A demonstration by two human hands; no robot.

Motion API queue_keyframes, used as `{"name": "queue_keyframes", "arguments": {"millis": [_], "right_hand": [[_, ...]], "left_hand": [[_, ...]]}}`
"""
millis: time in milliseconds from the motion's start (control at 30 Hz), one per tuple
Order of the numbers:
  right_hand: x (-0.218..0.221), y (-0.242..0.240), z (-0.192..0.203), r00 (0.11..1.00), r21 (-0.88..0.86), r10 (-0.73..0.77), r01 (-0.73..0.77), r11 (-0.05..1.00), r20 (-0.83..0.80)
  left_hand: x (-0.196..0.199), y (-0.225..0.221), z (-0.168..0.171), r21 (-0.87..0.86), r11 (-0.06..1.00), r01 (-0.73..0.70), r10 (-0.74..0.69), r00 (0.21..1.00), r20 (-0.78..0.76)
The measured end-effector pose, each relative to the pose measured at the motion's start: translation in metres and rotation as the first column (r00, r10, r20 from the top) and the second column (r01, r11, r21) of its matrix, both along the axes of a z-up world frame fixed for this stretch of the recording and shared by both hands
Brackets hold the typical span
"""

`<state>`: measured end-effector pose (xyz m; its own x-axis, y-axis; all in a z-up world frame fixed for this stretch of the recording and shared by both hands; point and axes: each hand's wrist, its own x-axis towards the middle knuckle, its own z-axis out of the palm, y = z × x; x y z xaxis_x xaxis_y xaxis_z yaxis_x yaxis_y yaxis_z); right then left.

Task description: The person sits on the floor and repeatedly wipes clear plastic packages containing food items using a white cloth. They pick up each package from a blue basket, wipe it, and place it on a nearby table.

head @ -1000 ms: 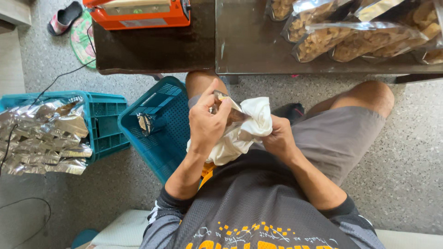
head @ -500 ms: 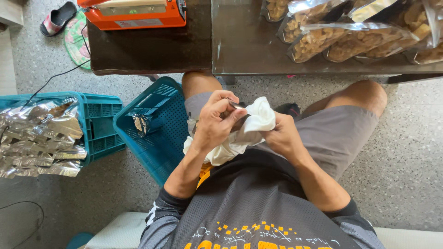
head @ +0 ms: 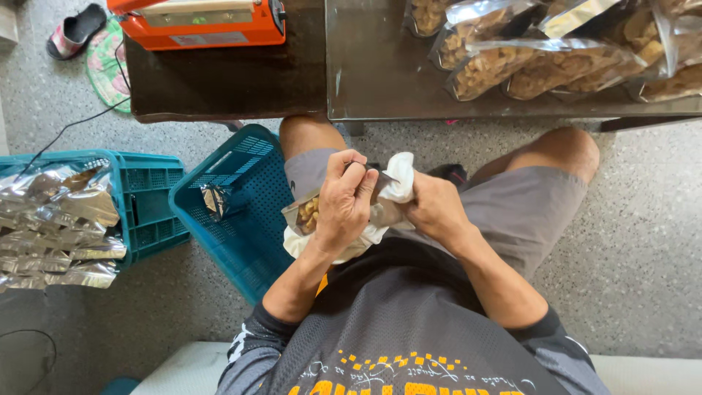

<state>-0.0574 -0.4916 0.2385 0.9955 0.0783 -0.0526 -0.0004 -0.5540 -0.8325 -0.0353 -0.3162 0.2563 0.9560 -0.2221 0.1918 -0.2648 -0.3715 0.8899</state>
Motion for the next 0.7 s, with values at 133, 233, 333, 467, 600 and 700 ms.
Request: {"name": "queue_keyframes", "arguments": {"millis": [133, 233, 333, 467, 600, 700], "right_hand": [[-0.007, -0.002, -0.013, 0.998, 0.097, -0.055, 0.059, 0.993, -0.043], [-0.002, -0.001, -0.025, 1.000, 0.198, -0.011, 0.014, 0.980, -0.019], [-0.001, -0.004, -0.034, 0.992, 0.299, 0.013, 0.025, 0.954, -0.126], [-0.022, -0.008, -0.036, 0.983, 0.344, -0.026, 0.088, 0.935, -0.179], [-0.016, -0.009, -0.031, 0.984, 0.373, -0.031, 0.094, 0.923, -0.173], [-0.015, -0.009, -0.032, 0.983, 0.412, -0.018, 0.093, 0.906, -0.182]], "left_hand": [[-0.010, -0.003, -0.004, 0.074, 0.997, -0.001, -0.007, 0.994, 0.113], [-0.007, -0.001, -0.006, 0.053, 0.998, -0.016, 0.008, 0.991, 0.132], [-0.002, 0.004, -0.006, 0.016, 0.999, -0.031, 0.028, 0.991, 0.130], [0.001, 0.027, 0.009, -0.009, 0.994, 0.107, -0.108, 0.994, -0.021], [0.017, 0.062, 0.036, 0.279, 0.921, 0.273, -0.236, 0.959, -0.159], [0.017, 0.075, 0.041, 0.453, 0.851, 0.267, -0.099, 0.928, -0.360]]}}
